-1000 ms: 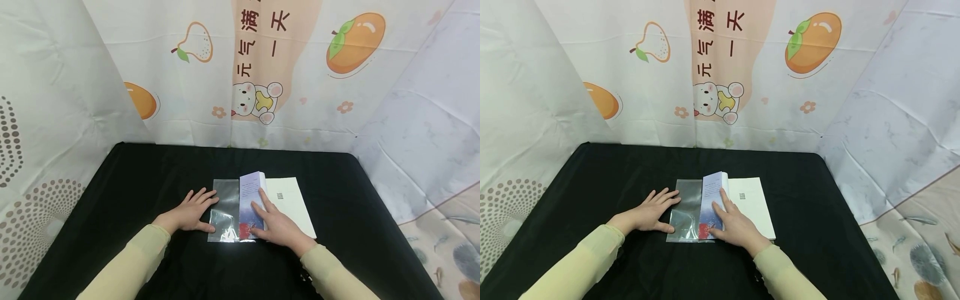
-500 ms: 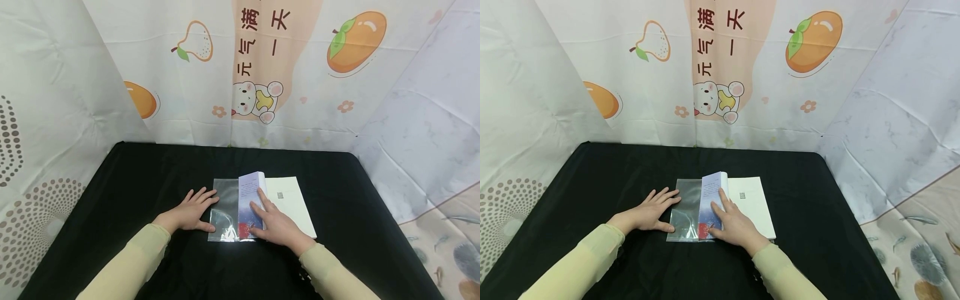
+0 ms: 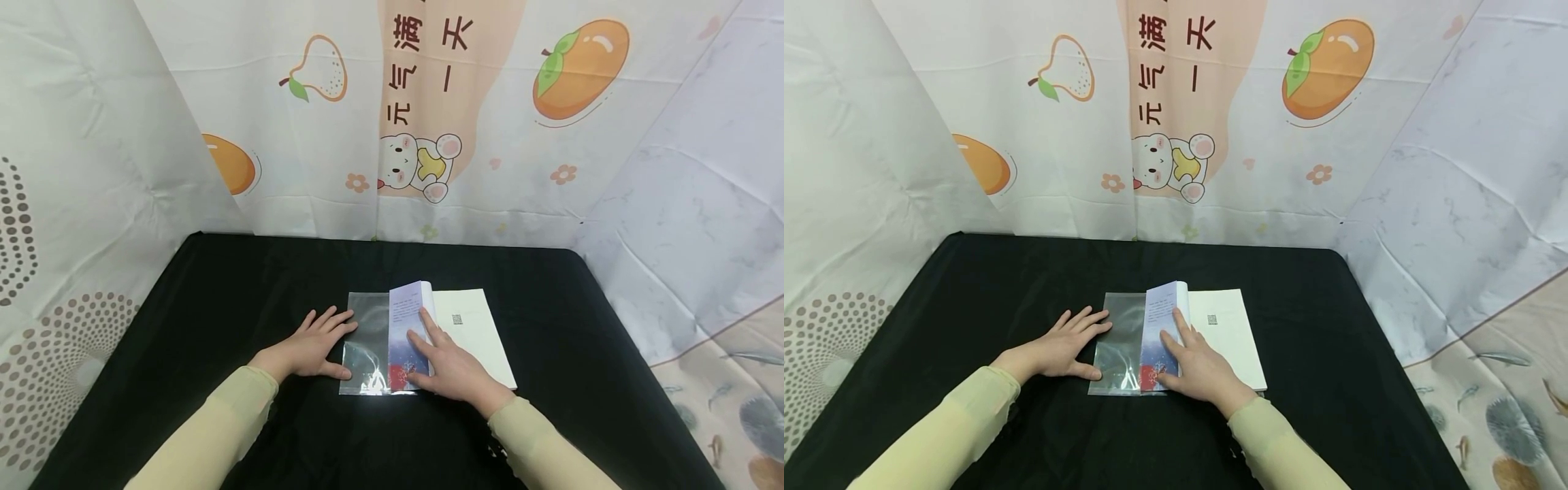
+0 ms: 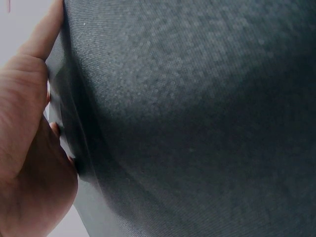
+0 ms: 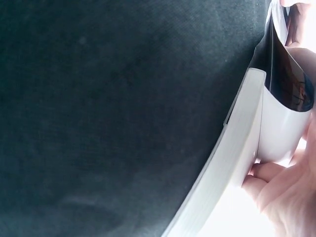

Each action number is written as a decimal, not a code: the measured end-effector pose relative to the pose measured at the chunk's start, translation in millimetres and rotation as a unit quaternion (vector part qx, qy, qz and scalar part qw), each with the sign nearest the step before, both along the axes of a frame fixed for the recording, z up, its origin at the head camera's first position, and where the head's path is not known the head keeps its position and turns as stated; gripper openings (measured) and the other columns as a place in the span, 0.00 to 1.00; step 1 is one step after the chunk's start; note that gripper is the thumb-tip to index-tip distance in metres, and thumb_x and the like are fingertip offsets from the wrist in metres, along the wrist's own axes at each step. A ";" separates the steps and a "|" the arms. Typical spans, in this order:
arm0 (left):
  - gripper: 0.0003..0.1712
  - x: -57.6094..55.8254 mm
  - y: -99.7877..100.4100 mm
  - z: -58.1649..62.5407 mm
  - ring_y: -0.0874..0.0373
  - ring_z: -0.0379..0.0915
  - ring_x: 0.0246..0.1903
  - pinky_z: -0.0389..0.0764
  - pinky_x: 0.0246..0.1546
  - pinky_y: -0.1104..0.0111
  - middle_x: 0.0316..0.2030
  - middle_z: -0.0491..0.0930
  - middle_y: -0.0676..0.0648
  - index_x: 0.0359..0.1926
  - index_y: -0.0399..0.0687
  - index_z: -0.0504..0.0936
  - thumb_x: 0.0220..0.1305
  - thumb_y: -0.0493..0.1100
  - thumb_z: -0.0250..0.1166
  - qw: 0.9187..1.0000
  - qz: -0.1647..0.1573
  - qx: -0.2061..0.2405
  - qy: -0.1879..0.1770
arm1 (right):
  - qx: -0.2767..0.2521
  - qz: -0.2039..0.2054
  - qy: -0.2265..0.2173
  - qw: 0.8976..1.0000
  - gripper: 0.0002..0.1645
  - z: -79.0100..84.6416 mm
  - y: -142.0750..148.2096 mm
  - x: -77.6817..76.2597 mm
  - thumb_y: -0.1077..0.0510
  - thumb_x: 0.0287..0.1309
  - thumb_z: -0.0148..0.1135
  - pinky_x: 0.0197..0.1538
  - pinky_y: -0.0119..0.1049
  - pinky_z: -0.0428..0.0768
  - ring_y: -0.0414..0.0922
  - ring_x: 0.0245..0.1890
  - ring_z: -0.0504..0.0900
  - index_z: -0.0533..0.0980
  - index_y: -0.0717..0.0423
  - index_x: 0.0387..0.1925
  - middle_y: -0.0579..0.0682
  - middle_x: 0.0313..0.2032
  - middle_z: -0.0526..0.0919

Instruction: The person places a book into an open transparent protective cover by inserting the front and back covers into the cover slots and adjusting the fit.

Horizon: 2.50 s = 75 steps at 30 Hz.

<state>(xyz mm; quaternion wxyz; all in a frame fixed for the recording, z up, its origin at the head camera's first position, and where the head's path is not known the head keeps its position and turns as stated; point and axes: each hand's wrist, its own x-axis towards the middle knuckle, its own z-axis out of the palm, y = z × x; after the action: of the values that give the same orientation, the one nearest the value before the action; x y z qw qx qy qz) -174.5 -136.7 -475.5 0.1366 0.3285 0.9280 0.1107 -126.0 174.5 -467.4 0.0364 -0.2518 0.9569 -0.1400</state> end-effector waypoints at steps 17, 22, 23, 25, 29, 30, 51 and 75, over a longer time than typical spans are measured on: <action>0.54 0.2 0.6 1.1 0.45 0.31 0.72 0.40 0.68 0.39 0.75 0.46 0.49 0.73 0.55 0.55 0.53 0.75 0.59 1.000 0.000 -0.003 0.000 | -0.006 0.013 -0.005 1.000 0.47 1.0 2.1 -0.9 0.35 0.54 0.64 0.56 0.49 0.77 0.58 0.67 0.59 0.62 0.50 0.70 0.54 0.76 0.37; 0.54 0.4 0.7 1.4 0.44 0.32 0.72 0.41 0.68 0.39 0.75 0.45 0.49 0.73 0.55 0.55 0.53 0.76 0.59 1.000 -0.001 -0.005 0.002 | -0.006 0.020 -0.004 1.000 0.47 0.9 3.5 -1.2 0.35 0.54 0.64 0.56 0.49 0.77 0.57 0.68 0.59 0.62 0.51 0.70 0.55 0.76 0.37; 0.54 0.5 0.7 1.5 0.44 0.32 0.72 0.41 0.68 0.39 0.75 0.45 0.49 0.73 0.55 0.55 0.53 0.76 0.59 1.000 -0.001 -0.005 0.002 | -0.006 0.022 -0.004 1.000 0.47 0.7 3.7 -1.3 0.35 0.54 0.64 0.57 0.48 0.76 0.57 0.68 0.58 0.62 0.51 0.70 0.55 0.76 0.37; 0.54 0.6 0.7 1.8 0.44 0.32 0.72 0.41 0.68 0.39 0.75 0.45 0.49 0.73 0.54 0.55 0.53 0.76 0.59 1.000 -0.002 -0.004 0.001 | -0.010 0.024 -0.006 1.000 0.47 1.1 4.0 -1.4 0.36 0.54 0.64 0.57 0.48 0.76 0.56 0.68 0.57 0.62 0.51 0.70 0.55 0.76 0.37; 0.54 0.9 0.7 2.7 0.44 0.32 0.72 0.40 0.68 0.38 0.75 0.46 0.49 0.73 0.54 0.55 0.53 0.75 0.59 1.000 -0.002 -0.003 -0.001 | -0.016 0.028 -0.011 0.999 0.46 2.2 4.6 -1.8 0.37 0.54 0.64 0.57 0.48 0.76 0.54 0.70 0.55 0.62 0.52 0.70 0.55 0.76 0.37; 0.54 1.0 0.7 2.9 0.44 0.32 0.72 0.40 0.68 0.38 0.75 0.45 0.49 0.73 0.54 0.55 0.53 0.75 0.59 1.000 -0.002 -0.003 -0.002 | -0.018 0.028 -0.013 0.999 0.46 2.7 4.8 -1.8 0.37 0.54 0.64 0.57 0.48 0.76 0.54 0.70 0.55 0.62 0.52 0.70 0.55 0.76 0.37; 0.54 0.0 0.7 2.0 0.44 0.31 0.72 0.40 0.68 0.39 0.75 0.45 0.49 0.73 0.55 0.55 0.53 0.76 0.58 1.000 -0.001 -0.007 -0.003 | -0.031 0.030 -0.056 0.998 0.46 6.1 9.7 -5.4 0.39 0.54 0.66 0.52 0.42 0.79 0.50 0.61 0.68 0.62 0.51 0.70 0.53 0.76 0.35; 0.54 -0.1 -0.2 2.4 0.43 0.31 0.72 0.41 0.67 0.38 0.75 0.44 0.49 0.74 0.54 0.54 0.54 0.75 0.59 1.000 -0.007 -0.003 -0.005 | -0.046 0.048 -0.069 0.995 0.45 7.0 10.9 -7.6 0.41 0.54 0.66 0.63 0.49 0.70 0.51 0.71 0.50 0.61 0.51 0.69 0.49 0.76 0.40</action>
<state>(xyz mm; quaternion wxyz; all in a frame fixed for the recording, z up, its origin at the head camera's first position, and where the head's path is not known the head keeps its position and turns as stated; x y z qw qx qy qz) -174.6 -136.9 -473.1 0.1427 0.3342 0.9253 0.1083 -133.6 185.4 -460.4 0.0973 -0.2888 0.9314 -0.1989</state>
